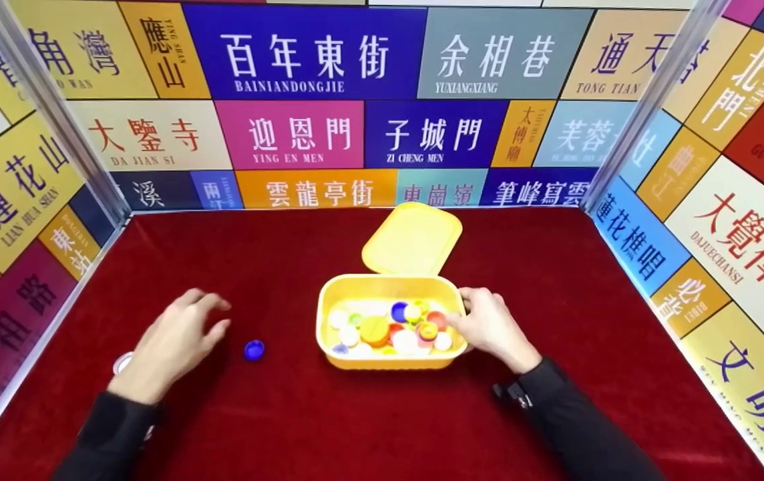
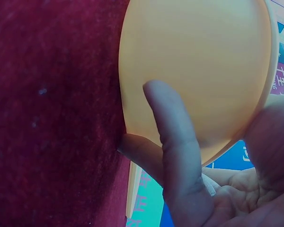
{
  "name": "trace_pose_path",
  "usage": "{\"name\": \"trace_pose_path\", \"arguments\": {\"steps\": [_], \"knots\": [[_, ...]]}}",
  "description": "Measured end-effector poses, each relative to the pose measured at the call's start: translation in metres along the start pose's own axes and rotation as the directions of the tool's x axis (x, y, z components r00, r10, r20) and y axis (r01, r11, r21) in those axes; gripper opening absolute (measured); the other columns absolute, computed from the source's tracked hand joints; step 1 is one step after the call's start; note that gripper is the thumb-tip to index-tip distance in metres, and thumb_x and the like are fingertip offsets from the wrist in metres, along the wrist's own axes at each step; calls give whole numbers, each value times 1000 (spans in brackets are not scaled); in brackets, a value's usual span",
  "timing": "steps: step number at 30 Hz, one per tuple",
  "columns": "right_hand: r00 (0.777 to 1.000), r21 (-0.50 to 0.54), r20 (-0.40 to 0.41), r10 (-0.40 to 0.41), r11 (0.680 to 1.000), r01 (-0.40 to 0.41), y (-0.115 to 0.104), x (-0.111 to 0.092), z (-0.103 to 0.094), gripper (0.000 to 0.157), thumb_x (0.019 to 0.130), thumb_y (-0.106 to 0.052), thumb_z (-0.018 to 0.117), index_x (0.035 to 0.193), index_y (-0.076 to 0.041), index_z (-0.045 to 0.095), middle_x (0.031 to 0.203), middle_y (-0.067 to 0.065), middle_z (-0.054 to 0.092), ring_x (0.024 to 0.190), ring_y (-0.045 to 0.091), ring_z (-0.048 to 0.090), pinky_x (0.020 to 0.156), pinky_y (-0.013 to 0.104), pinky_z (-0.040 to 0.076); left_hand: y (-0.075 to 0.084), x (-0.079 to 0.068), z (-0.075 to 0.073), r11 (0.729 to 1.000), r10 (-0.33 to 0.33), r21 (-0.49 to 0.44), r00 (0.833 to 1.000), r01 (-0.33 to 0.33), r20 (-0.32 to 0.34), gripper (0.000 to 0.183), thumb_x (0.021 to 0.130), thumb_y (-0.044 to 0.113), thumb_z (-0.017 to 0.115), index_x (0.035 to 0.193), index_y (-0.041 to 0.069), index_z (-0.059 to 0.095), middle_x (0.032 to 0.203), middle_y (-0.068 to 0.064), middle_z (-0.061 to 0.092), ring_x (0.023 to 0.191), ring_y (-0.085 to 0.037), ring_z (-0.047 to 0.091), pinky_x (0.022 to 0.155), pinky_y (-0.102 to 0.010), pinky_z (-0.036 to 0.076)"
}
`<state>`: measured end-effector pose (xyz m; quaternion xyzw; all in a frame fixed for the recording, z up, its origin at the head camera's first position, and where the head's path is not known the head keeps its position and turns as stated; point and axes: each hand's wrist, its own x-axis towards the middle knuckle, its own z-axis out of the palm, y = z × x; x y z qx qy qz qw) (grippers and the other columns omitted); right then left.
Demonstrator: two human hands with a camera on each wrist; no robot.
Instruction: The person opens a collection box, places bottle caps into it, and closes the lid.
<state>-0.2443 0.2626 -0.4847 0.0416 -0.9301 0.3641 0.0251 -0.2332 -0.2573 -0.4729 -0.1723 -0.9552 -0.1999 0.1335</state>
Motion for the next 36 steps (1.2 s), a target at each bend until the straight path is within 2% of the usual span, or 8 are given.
{"name": "trace_pose_path", "arguments": {"steps": [8,13,17,20,22,30,36], "knots": [[1000,-6,9,29,1000,-29,0,1,-1,38,101,-19,83,136,-2,83,114,15,88,85,21,85,67,23,65,-41,-21,-15,993,-118,2,992,118,33,29,102,10,84,128,-2,80,125,-34,72,108,-53,72,100,-74,62],[1000,-2,13,28,1000,-28,0,2,0,40,102,-19,83,139,-2,81,117,17,88,87,21,86,68,23,67,-61,-34,-26,980,-200,37,974,197,110,38,101,11,83,133,-7,75,129,-44,67,116,-65,69,103,-80,58],[1000,-5,-1,6,1000,-6,2,0,1,36,102,-19,85,133,-2,83,112,14,88,85,22,85,68,24,66,-72,-43,-33,970,-242,79,953,231,182,42,99,10,84,132,-12,72,121,-46,65,105,-63,70,97,-79,60],[1000,-8,-9,-11,1000,11,4,-1,1,32,101,-19,86,128,-2,84,106,13,88,84,22,83,67,25,64,-76,-48,-36,965,-258,93,941,244,218,40,97,6,83,130,-13,71,115,-43,64,97,-56,70,92,-76,61],[1000,-10,-10,-12,1000,12,4,-2,1,32,101,-19,86,128,-2,84,105,13,88,84,23,83,67,25,64,-77,-50,-37,966,-255,97,939,238,229,37,95,2,80,127,-13,72,114,-43,64,97,-55,69,90,-75,62],[1000,-11,-18,-10,1000,10,2,-2,0,30,101,-18,86,126,-2,85,105,13,87,83,23,83,67,25,64,-75,-50,-40,969,-231,136,946,204,227,16,90,-7,74,105,-9,70,100,-35,64,93,-54,68,83,-70,62],[1000,-11,-18,-6,1000,6,1,0,1,28,101,-20,87,124,-4,86,100,10,87,80,20,81,65,23,61,-76,-51,-39,972,-211,143,955,184,206,18,85,-7,77,102,-8,70,97,-34,65,91,-54,69,82,-70,62]]}}
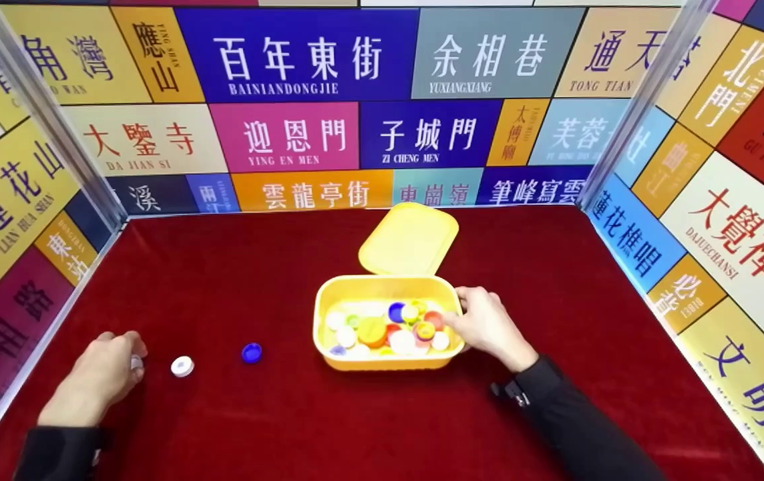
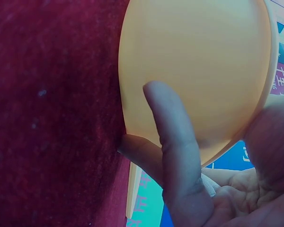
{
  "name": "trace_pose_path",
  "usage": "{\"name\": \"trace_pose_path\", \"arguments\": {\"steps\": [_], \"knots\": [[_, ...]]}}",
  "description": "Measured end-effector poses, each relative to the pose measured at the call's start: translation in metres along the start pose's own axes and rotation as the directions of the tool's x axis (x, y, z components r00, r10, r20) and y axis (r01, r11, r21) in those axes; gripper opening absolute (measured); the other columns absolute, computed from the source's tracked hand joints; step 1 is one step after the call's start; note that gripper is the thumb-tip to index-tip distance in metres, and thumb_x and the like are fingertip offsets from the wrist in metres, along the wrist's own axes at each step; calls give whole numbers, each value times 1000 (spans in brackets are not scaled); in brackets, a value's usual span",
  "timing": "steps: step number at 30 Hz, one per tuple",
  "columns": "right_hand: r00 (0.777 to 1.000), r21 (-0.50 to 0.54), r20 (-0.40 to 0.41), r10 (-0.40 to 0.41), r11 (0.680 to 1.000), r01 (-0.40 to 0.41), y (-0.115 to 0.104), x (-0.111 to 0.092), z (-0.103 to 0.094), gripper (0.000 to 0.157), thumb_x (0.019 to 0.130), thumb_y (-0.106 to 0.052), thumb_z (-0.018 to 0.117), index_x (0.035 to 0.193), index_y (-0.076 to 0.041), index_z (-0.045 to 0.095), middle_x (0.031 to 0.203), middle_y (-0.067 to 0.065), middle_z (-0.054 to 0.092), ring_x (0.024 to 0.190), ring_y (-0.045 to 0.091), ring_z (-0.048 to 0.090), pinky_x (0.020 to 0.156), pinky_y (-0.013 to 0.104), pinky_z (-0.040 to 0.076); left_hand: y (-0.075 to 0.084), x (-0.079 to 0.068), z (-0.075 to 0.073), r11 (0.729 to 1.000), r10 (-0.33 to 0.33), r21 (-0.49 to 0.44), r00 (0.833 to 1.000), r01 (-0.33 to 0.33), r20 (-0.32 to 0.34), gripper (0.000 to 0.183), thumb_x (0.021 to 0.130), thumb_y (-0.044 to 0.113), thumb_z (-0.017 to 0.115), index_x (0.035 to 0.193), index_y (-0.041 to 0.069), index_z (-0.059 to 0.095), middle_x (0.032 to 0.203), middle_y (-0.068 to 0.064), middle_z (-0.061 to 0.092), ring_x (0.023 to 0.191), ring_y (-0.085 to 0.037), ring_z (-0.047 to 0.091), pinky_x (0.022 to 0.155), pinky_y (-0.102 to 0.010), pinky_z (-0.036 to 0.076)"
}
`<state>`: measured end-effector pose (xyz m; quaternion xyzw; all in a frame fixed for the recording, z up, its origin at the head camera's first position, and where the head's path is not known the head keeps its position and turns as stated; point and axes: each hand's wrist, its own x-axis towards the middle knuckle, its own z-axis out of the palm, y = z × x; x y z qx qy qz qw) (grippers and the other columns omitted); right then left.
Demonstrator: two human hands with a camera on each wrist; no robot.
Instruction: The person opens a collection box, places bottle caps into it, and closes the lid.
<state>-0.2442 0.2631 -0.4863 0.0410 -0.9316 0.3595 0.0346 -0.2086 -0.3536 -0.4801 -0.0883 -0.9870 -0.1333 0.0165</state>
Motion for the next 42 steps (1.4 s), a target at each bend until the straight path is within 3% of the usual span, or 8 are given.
{"name": "trace_pose_path", "arguments": {"steps": [10,17,22,35,42], "knots": [[1000,12,15,8,1000,-8,1,0,0,31,101,-19,87,128,-3,85,104,12,87,80,20,83,64,23,62,3,5,-1,1000,-8,-14,999,8,36,22,88,-5,80,108,-10,70,102,-37,64,94,-57,70,85,-72,63],[1000,6,23,9,1000,-9,1,1,0,34,101,-22,88,131,-4,85,107,12,88,83,20,84,66,23,64,25,12,0,998,38,-40,994,-42,-99,15,91,-5,73,106,-8,71,100,-32,64,89,-51,69,81,-69,63],[1000,-4,15,0,1000,0,1,1,0,32,102,-22,88,127,-2,84,104,14,87,81,22,82,65,24,63,51,20,0,991,103,-62,971,-118,-214,14,90,-6,69,104,-6,74,98,-30,65,86,-51,71,78,-68,64],[1000,4,21,11,1000,-11,0,0,0,31,102,-22,86,127,-3,85,102,11,87,80,20,81,65,24,62,118,50,-8,963,206,-109,931,-248,-303,16,96,-1,75,111,0,79,104,-26,69,89,-44,73,84,-64,69],[1000,3,24,18,1000,-18,0,0,0,37,102,-23,87,132,-3,84,106,13,87,81,21,82,66,23,64,159,63,0,920,330,-85,874,-383,-358,17,98,-2,80,115,-2,78,106,-24,69,93,-44,72,86,-55,71]]}}
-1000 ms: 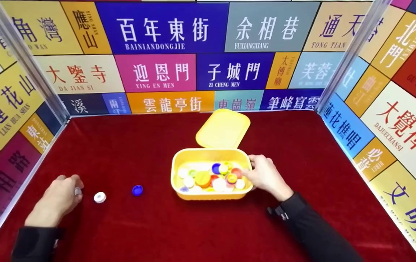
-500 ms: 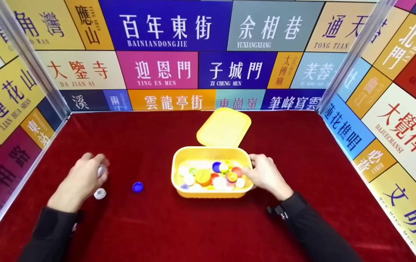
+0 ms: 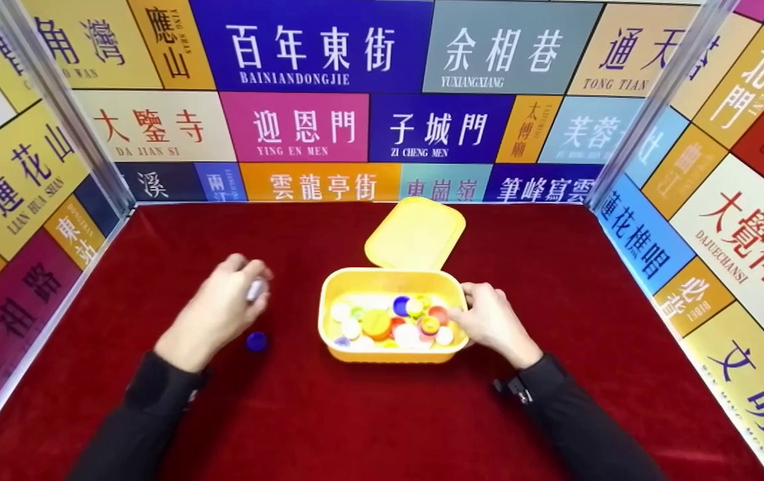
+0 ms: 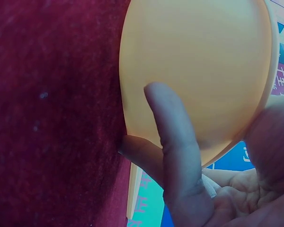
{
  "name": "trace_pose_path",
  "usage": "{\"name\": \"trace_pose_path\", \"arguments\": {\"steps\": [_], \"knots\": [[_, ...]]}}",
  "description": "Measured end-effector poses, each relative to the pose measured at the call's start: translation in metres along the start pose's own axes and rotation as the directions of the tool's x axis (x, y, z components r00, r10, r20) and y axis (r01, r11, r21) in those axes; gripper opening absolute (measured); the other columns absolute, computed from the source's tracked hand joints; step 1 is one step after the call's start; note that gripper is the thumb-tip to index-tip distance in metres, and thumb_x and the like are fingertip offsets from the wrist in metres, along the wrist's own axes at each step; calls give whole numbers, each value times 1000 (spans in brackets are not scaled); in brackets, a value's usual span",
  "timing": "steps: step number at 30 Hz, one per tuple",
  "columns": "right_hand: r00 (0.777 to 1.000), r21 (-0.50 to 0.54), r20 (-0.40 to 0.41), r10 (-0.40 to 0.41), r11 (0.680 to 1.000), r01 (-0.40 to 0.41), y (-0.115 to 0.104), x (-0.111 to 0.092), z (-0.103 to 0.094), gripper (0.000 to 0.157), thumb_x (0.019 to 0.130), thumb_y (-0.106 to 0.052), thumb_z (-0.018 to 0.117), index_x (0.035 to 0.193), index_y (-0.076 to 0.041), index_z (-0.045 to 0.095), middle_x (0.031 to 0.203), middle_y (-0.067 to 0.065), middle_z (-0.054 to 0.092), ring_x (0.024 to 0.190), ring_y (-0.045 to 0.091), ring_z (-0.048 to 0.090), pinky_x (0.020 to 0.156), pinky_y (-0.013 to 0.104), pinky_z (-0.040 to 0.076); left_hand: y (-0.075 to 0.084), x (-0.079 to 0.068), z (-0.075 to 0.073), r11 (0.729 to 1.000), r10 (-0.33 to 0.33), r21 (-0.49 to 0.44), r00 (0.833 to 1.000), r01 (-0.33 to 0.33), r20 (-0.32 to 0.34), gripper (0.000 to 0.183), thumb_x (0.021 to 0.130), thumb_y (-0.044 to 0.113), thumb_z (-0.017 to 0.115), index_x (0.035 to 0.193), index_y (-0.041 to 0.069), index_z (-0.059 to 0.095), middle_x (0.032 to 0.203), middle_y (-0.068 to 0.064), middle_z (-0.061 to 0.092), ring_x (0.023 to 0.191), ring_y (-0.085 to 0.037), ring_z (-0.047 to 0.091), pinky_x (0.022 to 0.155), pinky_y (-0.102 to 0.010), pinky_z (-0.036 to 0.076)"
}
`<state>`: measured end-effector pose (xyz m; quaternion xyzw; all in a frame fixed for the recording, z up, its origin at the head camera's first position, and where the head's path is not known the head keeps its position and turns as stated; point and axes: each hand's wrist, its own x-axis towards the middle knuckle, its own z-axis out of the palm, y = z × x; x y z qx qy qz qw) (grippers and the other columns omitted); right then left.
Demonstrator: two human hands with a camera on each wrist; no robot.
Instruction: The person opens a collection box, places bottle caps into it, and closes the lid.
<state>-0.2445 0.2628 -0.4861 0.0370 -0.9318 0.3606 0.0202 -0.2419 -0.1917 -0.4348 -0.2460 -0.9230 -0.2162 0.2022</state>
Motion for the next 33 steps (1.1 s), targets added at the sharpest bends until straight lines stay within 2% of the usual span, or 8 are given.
{"name": "trace_pose_path", "arguments": {"steps": [10,15,19,22,26,33], "knots": [[1000,-4,3,-13,1000,13,-2,3,3,36,102,-23,88,131,-3,84,107,13,87,82,22,83,67,24,64,39,21,32,990,132,-44,991,-132,0,17,99,0,82,116,1,80,106,-21,68,96,-39,70,89,-51,71],[1000,-12,8,-18,1000,19,-3,4,4,37,102,-22,88,131,-2,84,105,13,87,82,22,82,64,24,63,56,28,49,981,182,-73,981,-177,60,24,97,0,85,120,-1,79,108,-20,68,96,-37,70,89,-49,71],[999,4,32,-4,1000,3,-4,4,3,41,102,-21,86,138,0,81,108,16,87,79,20,82,60,26,65,66,33,65,975,213,-87,971,-205,103,20,97,1,84,117,-1,79,107,-19,67,93,-36,71,86,-48,71],[999,10,40,-1,1000,1,-4,4,2,45,103,-21,85,142,1,79,113,18,88,81,21,83,62,27,66,72,35,77,968,242,-93,963,-232,120,16,99,1,83,115,-2,79,109,-20,69,93,-36,72,85,-46,72],[999,-6,33,-16,1000,17,-3,4,2,43,104,-25,87,138,1,81,113,17,87,86,22,83,69,25,65,77,35,89,967,254,-73,955,-245,153,17,101,3,83,117,0,80,112,-22,70,95,-34,71,84,-42,72],[1000,5,25,-12,1000,12,1,1,-1,38,103,-19,83,136,1,82,111,18,86,82,21,83,65,23,65,82,34,98,976,217,-40,953,-213,213,22,104,10,85,124,4,81,113,-19,68,92,-32,70,80,-42,73]]}}
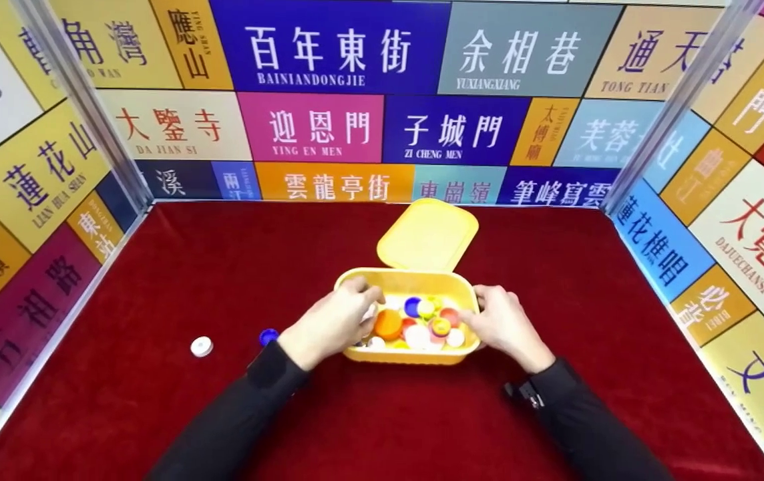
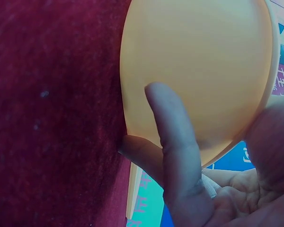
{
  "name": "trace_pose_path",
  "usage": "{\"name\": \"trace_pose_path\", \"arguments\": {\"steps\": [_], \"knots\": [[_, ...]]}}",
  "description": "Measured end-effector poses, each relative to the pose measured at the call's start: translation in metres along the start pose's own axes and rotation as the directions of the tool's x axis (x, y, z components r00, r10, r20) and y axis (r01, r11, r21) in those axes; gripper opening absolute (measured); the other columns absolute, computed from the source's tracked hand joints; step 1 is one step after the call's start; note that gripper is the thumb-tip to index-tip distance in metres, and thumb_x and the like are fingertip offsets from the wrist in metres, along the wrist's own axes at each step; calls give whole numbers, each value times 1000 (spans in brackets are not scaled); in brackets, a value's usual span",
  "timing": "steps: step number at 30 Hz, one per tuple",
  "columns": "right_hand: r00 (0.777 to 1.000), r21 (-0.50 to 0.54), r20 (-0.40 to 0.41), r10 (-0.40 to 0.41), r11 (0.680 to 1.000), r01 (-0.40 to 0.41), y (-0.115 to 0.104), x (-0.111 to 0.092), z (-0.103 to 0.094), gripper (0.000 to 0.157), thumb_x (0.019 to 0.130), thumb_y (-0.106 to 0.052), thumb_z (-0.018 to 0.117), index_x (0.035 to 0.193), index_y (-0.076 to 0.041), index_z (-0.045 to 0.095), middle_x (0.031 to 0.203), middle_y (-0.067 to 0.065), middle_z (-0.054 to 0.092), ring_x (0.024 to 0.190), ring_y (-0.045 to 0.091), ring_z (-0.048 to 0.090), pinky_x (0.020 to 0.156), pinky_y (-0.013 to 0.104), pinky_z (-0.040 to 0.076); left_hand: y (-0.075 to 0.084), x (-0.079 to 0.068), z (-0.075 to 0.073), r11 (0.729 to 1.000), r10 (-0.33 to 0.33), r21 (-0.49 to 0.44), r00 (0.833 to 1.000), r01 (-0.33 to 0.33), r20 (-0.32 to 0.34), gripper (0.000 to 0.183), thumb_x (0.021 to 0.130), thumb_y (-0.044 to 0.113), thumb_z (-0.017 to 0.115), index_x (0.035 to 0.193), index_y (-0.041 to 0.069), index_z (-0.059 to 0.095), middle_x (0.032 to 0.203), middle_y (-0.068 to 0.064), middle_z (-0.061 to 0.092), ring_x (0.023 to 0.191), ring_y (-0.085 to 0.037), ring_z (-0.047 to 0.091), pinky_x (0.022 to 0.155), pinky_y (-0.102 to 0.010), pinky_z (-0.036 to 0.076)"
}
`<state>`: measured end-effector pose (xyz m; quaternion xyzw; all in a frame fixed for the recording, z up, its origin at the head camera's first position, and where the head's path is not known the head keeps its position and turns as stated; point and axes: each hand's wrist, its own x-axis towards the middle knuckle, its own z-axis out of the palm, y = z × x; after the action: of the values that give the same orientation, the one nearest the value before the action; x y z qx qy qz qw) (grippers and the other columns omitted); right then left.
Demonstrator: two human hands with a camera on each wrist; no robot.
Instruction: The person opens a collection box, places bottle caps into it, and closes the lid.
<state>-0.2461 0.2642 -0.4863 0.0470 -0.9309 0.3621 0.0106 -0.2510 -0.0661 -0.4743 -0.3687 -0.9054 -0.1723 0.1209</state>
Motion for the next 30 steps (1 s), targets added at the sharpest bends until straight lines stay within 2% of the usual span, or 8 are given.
{"name": "trace_pose_path", "arguments": {"steps": [8,21,30], "knots": [[1000,2,-6,-6,1000,6,0,-2,-3,40,103,-23,87,134,1,82,109,18,87,80,21,83,64,23,64,2,2,0,1000,-22,-21,999,23,28,24,107,15,85,127,6,79,121,-20,70,98,-33,71,84,-43,75],[1000,6,17,6,1000,-6,-1,-2,0,43,104,-20,83,142,0,80,114,18,87,82,20,85,66,21,65,-1,-2,-4,1000,14,6,1000,-13,-24,19,108,15,83,124,5,80,115,-18,70,92,-31,72,80,-41,73],[1000,5,20,2,1000,-2,-1,0,0,43,104,-23,85,139,1,80,112,19,87,80,19,83,65,22,65,-3,-1,-13,1000,-8,-1,1000,8,-20,24,108,19,84,127,5,77,131,-21,72,106,-32,73,94,-42,74]]}}
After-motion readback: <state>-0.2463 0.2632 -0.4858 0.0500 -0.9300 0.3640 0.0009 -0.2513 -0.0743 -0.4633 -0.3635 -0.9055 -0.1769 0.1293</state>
